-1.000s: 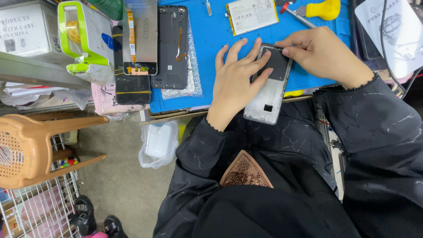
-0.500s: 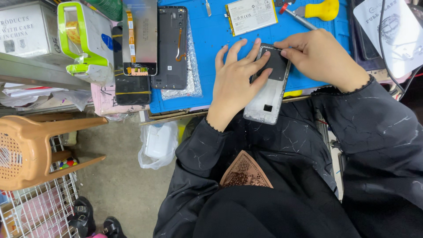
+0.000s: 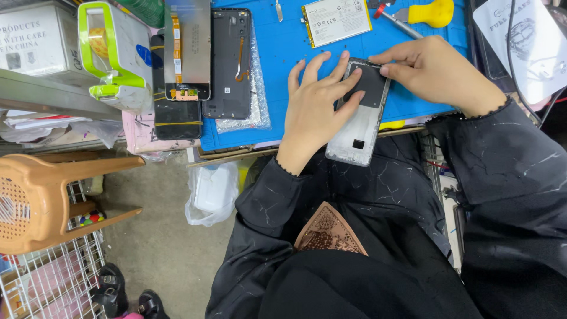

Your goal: The person removes the internal components and battery from a mobile phone chassis using a small prying tool.

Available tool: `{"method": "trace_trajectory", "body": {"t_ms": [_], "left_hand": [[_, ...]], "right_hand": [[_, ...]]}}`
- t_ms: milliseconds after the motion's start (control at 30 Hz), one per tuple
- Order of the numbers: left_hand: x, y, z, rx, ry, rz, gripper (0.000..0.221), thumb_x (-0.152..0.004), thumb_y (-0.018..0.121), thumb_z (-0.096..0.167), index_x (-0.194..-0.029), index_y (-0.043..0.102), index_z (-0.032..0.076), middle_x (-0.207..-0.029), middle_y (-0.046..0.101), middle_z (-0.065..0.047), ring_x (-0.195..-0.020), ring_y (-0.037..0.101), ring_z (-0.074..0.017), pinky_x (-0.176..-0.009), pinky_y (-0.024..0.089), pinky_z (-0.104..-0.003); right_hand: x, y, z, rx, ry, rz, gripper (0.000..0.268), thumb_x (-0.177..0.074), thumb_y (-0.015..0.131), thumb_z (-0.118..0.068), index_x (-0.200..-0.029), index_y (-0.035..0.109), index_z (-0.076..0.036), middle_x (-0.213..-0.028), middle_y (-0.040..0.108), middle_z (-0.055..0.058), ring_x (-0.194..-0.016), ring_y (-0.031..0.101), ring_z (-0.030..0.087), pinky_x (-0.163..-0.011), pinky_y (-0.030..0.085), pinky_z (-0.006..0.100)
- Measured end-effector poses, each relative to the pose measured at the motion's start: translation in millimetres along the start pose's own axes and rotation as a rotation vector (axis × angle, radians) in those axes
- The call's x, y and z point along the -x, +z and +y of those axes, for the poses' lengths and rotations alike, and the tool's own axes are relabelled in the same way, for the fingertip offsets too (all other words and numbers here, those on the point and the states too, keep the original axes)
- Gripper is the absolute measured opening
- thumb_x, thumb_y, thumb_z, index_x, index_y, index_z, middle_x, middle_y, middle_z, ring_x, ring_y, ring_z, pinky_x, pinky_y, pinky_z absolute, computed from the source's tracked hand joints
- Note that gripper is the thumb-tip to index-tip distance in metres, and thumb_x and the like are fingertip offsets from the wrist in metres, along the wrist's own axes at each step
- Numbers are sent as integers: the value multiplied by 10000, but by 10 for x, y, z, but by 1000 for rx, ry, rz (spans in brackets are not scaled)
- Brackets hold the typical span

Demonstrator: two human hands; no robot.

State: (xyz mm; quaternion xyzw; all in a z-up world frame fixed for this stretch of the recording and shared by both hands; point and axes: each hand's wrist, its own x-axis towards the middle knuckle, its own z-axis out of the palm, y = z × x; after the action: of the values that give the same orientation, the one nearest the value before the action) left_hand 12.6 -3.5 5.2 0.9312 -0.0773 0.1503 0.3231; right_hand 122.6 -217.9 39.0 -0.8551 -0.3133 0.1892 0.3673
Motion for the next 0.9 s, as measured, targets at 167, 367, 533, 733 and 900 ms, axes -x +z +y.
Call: {"method": "trace_trajectory", "body": {"t_ms": [167, 367, 533, 733, 900], "left_hand": [[2, 6, -3, -5, -1, -5, 357, -950, 681, 383, -1229, 771, 180, -1449, 629, -37, -1424, 442, -301, -1230, 213, -549], [-1, 13, -1, -12, 1, -6, 358, -943, 686, 377, -1226, 770, 174, -1448, 630, -50, -1419, 444, -302, -1221, 216, -545], [0, 20, -19, 23, 10, 17, 332, -943, 684, 355, -1202, 781, 172, -1428, 646, -53, -1407, 456, -299, -1219, 220, -546], [-167, 46, -61, -11, 88, 144, 162, -887, 752, 217, -1016, 816, 143, -1216, 732, -36, -1226, 524, -295, -1129, 315, -532], [-443, 72, -131, 50, 207, 196, 71, -821, 798, 159, -868, 777, 109, -944, 716, 3, -1075, 537, -294, -975, 402, -450]], "right_hand": [[-8, 25, -122, 133, 53, 11, 261, -1026, 665, -126, -1264, 747, -56, -892, 757, 147, -723, 683, 183, -651, 509, 318], [-30, 130, -138, 236, -69, 100, 206, -1008, 683, -126, -1170, 764, -28, -846, 722, 175, -693, 674, 257, -642, 505, 350], [-77, 88, 23, -105, -78, 61, 175, -1071, 660, -105, -1172, 742, 12, -894, 712, 43, -775, 601, 72, -684, 481, 254], [76, 181, 105, -176, 109, 165, 188, -1061, 662, -120, -1164, 739, 17, -823, 664, -45, -700, 503, -9, -592, 394, 193], [60, 250, 179, -255, 96, 209, 170, -1061, 661, -117, -1131, 738, 18, -831, 669, -47, -695, 509, -8, -592, 405, 195]]}}
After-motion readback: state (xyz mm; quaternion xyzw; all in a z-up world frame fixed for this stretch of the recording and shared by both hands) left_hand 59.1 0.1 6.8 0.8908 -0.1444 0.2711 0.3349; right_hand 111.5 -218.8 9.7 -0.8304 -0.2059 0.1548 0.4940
